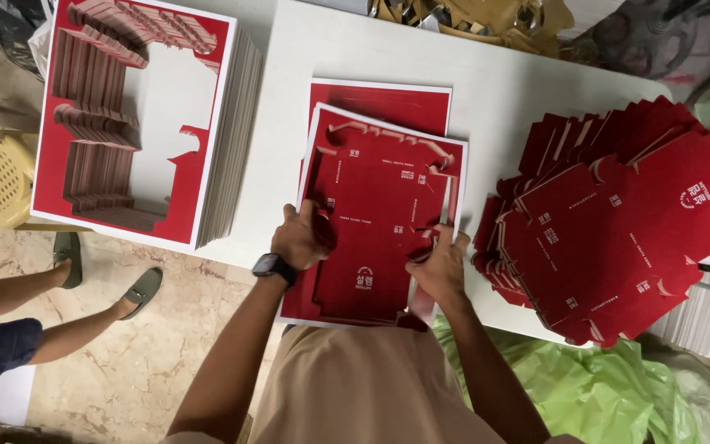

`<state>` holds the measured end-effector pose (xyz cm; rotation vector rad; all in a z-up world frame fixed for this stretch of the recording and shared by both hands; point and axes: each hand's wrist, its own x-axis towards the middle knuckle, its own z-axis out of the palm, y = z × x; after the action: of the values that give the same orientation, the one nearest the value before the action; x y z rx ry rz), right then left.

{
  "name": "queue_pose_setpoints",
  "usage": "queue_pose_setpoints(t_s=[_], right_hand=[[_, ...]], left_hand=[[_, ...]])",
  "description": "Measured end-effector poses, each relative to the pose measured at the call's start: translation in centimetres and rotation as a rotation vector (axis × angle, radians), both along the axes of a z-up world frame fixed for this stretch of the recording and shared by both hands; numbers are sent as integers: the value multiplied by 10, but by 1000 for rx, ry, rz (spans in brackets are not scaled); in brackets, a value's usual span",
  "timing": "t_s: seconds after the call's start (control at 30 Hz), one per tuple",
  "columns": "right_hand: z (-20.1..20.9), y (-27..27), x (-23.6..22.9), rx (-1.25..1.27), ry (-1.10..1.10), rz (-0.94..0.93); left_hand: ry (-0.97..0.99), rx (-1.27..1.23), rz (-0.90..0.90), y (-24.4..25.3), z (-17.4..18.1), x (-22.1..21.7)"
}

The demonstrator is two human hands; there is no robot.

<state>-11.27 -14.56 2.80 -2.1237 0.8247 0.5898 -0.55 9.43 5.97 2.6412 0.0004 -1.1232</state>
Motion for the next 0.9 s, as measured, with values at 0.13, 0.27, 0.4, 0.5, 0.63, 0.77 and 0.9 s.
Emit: queue_pose_setpoints(t_s=[0.13,0.27,0.4,0.5,0.63,0.77,0.9], right_hand=[[6,-8,4,36,-1,54],[-7,-3,12,35,36,109],[2,0,22,-44,89,152],[21,-5,29,-24,111,166],[55,-9,43,-72,186,147],[26,-12,37,-204,235,137],[11,-8,44,-110,142,37]], left_hand=[[-3,-19,24,2,-9,7],[-8,129,-109,0,-31,7],[31,144,-113,-1,-20,12],[50,122,-133,-6,13,17],[-25,162,-149,-18,29,25],[-95,150,-202,-22,31,36],[-126,93,-223,0,-3,53]])
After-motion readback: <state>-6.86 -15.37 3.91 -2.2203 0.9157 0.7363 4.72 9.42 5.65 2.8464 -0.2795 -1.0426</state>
